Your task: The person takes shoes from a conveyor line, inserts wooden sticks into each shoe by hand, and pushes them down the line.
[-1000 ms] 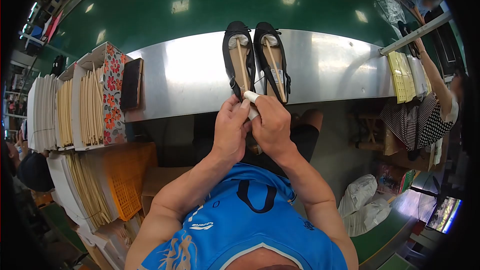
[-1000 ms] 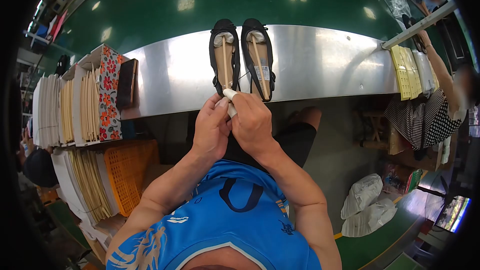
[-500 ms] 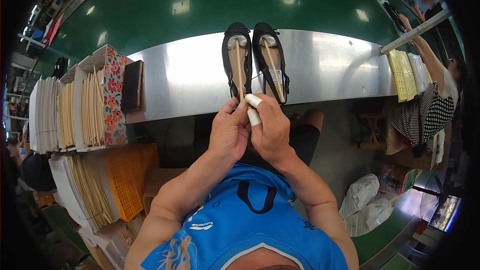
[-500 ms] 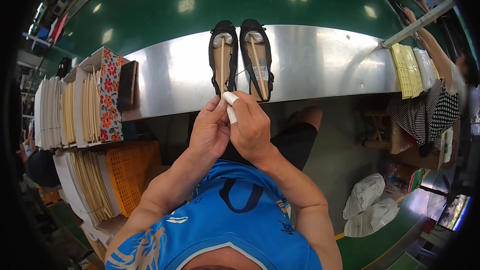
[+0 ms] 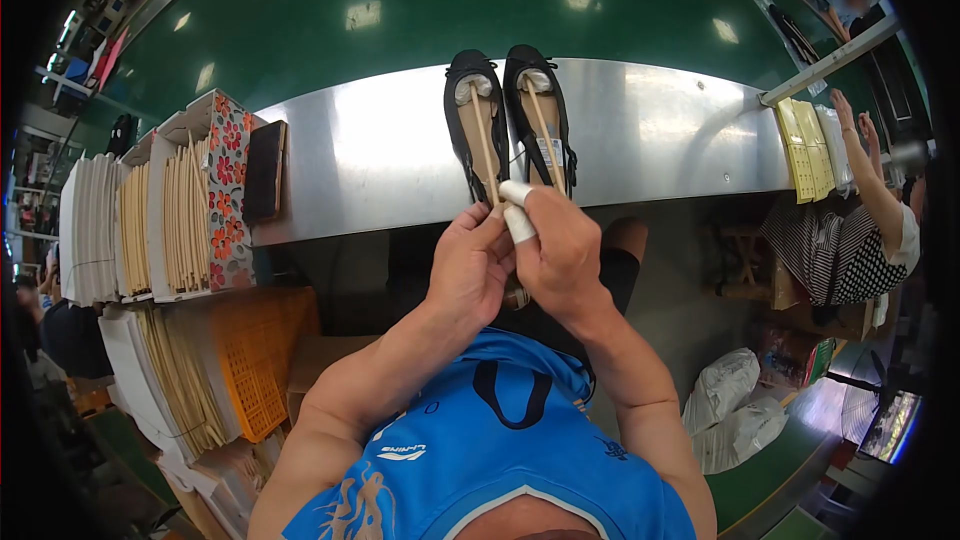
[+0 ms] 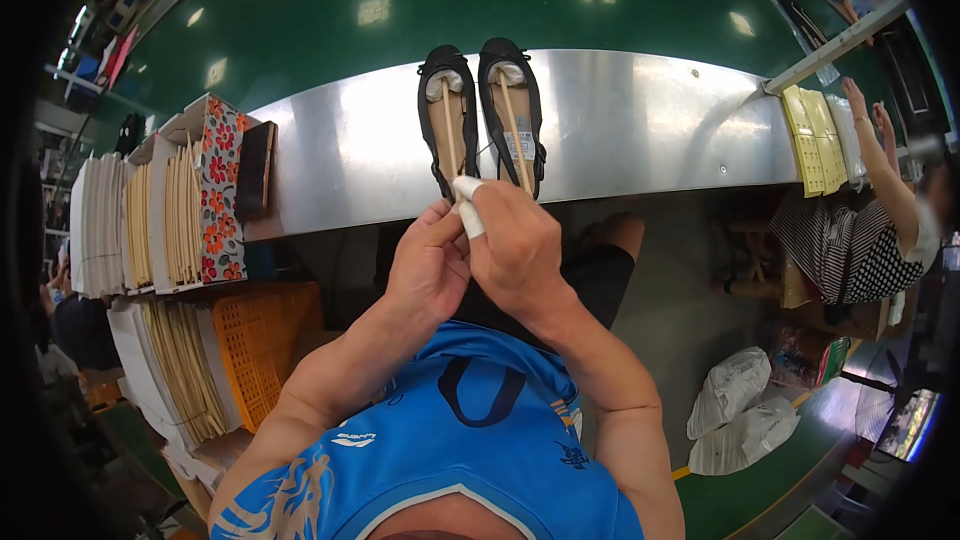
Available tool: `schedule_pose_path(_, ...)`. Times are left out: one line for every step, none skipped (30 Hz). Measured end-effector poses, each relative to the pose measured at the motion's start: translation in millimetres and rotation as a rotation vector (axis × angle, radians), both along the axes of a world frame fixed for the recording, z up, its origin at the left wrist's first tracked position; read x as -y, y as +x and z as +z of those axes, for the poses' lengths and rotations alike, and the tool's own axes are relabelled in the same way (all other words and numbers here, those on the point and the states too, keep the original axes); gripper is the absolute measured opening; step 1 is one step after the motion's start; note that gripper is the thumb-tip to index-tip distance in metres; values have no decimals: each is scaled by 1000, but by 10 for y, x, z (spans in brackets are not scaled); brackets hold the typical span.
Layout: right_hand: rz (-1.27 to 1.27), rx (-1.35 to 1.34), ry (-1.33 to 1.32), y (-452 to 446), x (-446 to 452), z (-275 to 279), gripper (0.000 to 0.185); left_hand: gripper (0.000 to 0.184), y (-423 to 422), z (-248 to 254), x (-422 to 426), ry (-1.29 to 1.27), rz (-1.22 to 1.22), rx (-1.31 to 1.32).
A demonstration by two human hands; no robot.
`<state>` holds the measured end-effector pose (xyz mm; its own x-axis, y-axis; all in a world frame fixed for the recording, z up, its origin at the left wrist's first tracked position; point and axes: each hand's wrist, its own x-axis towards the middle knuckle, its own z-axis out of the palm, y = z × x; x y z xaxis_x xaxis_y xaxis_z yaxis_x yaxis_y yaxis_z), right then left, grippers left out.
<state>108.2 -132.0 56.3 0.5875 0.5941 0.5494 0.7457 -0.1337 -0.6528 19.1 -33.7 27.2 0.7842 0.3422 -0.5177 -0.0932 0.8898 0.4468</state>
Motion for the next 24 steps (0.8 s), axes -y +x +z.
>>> schedule_pose_path(-25, 29, -29, 94, 1, 39, 28, 25, 21, 44, 57, 6, -43, -5)
schedule_pose_path(-53, 49, -64, 207, -22, 72, 26, 26, 42, 91, 120, 18, -67, -39)
schedule_pose_path(-54, 52, -63, 341, -79, 82, 26, 27, 64, 139, 185, 31, -93, -72)
schedule_pose_path(-95, 78, -207, 486, -146, 91, 26, 30, 87, 187, 244, 96, -125, -87)
schedule_pose_path(-143, 107, -348, 616, -191, 110, 26, 42, 81, 256, 285, 242, -214, -87)
schedule_pose_path(-148, 109, -345, 697, -253, 103, 26, 48, 58, 270, 304, 311, -247, -78)
schedule_pose_path(-154, 110, -485, 750, -323, 86, 27, 54, 29, 278, 319, 379, -280, -71)
schedule_pose_path(-159, 110, -622, 781, -382, 81, 28, 54, -7, 262, 329, 384, -284, -70)
schedule_pose_path(-160, 109, -617, 792, -429, 96, 28, 56, -47, 228, 326, 489, -318, -107)
schedule_pose_path(-158, 114, -670, 798, -472, 119, 29, 58, -72, 200, 307, 593, -349, -147)
schedule_pose_path(-155, 121, -722, 811, -513, 134, 30, 58, -96, 175, 250, 599, -345, -149)
schedule_pose_path(-154, 119, -716, 836, -559, 105, 30, 56, -128, 181, 161, 671, -401, -146)
schedule_pose_path(-160, 142, -720, 867, -596, 46, 29, 54, -146, 196, 91, 744, -460, -142)
schedule_pose_path(-168, 165, -726, 882, -611, -2, 29, 49, -138, 215, 38, 809, -404, -154)
schedule_pose_path(-174, 162, -721, 891, -597, -25, 29, 40, -115, 188, -57, 874, -341, -140)
schedule_pose_path(-152, 188, -660, 912, -566, -38, 27, 35, -73, 219, -164, 942, -255, -82)
schedule_pose_path(-127, 215, -602, 927, -532, -45, 24, 31, -18, 249, -287, 1005, -166, -25)
schedule_pose_path(-127, 214, -602, 922, -495, -36, 24, 26, 64, 265, -438, 1141, -75, 3)
schedule_pose_path(-80, 233, -607, 897, -452, -20, 22, 22, 168, 276, -603, 1273, 21, 27)
schedule_pose_path(-30, 250, -613, 864, -412, -8, 19, 20, 280, 308, -770, 1366, 82, 21)
schedule_pose_path(-21, 248, -616, 831, -376, 0, 19, 19, 405, 339, -926, 1459, 144, 13)
schedule_pose_path(24, 257, -607, 807, -349, 15, 17, 19, 546, 337, -1064, 1597, 167, 3)
schedule_pose_path(67, 266, -597, 791, -326, 31, 15, 19, 678, 324, -1198, 1737, 189, -8)
schedule_pose_path(103, 276, -611, 787, -304, 45, 16, 23, 781, 273, -1327, 1764, 91, -117)
